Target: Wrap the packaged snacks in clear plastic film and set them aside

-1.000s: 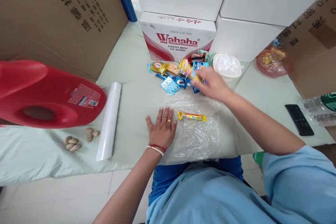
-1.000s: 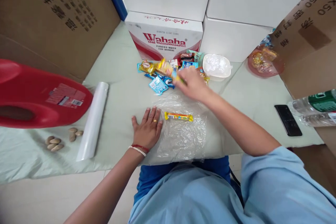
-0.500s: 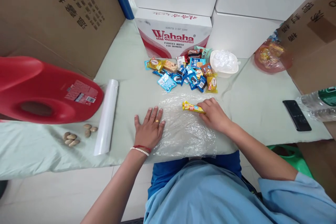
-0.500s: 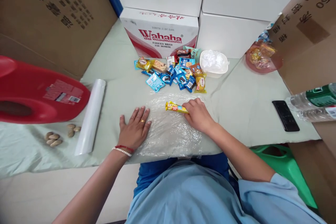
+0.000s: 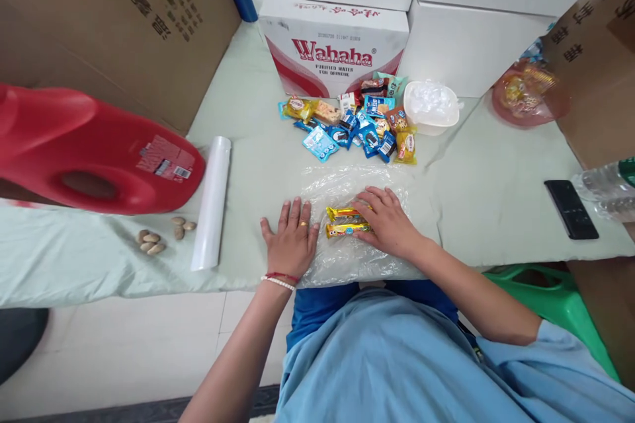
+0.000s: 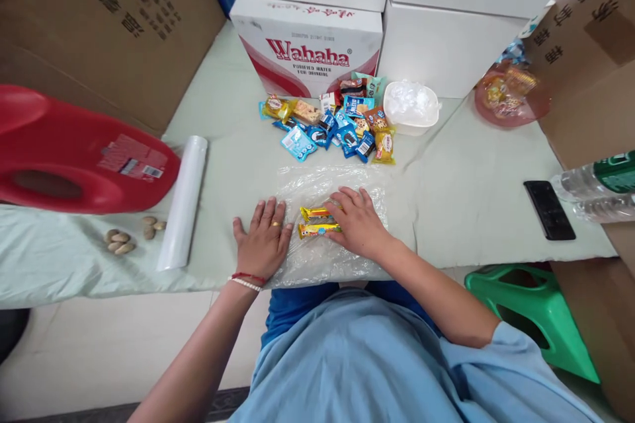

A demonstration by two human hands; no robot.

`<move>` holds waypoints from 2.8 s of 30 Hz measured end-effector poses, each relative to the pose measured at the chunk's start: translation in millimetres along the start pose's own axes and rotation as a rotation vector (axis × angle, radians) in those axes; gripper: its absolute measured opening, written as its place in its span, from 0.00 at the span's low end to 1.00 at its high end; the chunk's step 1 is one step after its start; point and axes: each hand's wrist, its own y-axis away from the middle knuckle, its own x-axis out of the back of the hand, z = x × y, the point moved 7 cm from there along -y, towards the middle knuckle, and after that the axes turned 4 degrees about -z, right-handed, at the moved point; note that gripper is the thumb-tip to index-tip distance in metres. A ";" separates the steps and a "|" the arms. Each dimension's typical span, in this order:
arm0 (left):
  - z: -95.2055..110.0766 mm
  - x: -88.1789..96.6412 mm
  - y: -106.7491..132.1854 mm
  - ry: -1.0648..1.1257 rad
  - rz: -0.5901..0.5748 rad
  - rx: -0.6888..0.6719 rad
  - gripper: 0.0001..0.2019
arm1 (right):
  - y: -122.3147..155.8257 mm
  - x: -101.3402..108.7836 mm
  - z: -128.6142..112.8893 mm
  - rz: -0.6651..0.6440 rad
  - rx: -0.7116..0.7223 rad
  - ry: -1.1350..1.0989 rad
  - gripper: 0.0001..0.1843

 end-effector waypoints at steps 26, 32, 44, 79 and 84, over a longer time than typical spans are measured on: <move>1.0 2.1 0.9 -0.030 0.030 -0.021 0.30 | -9.1 -3.5 8.1 -0.047 0.104 0.018 0.25; 0.4 2.1 1.2 -0.017 0.042 -0.031 0.29 | -58.6 34.3 59.0 0.134 0.032 -0.133 0.30; 1.0 3.9 1.1 -0.028 0.069 -0.047 0.29 | -191.4 55.8 113.6 0.163 -0.478 0.087 0.42; -1.5 3.2 -0.6 0.099 0.102 -0.050 0.28 | -31.0 -2.2 8.8 -0.019 0.029 -0.099 0.23; -13.5 5.0 2.1 0.190 0.178 -0.061 0.28 | -19.5 1.4 13.6 0.087 0.128 -0.156 0.23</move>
